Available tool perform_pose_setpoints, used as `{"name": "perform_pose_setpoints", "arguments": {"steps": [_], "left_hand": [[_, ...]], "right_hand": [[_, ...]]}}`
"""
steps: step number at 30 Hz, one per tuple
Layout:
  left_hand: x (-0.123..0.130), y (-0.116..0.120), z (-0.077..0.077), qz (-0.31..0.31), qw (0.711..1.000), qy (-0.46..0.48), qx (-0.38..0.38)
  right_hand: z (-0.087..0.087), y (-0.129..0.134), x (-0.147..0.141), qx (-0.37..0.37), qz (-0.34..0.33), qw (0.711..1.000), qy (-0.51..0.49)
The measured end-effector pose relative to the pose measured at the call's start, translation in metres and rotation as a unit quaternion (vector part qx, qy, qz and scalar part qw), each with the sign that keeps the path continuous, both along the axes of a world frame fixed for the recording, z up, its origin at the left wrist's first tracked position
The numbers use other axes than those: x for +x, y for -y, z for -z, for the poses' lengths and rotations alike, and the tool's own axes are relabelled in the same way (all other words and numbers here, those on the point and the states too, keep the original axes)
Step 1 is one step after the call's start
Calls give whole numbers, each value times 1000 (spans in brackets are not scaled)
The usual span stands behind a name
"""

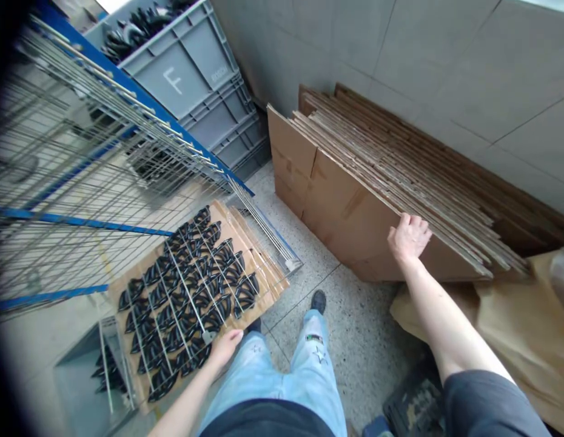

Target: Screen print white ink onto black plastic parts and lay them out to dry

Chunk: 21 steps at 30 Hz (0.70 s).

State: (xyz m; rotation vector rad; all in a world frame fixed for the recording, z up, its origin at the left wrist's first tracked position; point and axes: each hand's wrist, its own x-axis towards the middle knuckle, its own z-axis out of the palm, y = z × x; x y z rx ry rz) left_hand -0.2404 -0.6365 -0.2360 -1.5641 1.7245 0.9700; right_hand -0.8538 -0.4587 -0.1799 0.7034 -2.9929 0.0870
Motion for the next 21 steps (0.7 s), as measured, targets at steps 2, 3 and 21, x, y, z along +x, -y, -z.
{"name": "perform_pose_setpoints", "arguments": {"steps": [2,3,21], "left_hand": [[-7,4,-1,-5,1000,-1,6],[-10,4,-1,-7,1000,-2,9],[-17,15,8,101,977,-177,56]], "right_hand": [[-5,-1,-2,8,-10,1000,14],[-7,-2,-1,14,-19,999,27],[-148,-2,170,48,-25,974,221]]}}
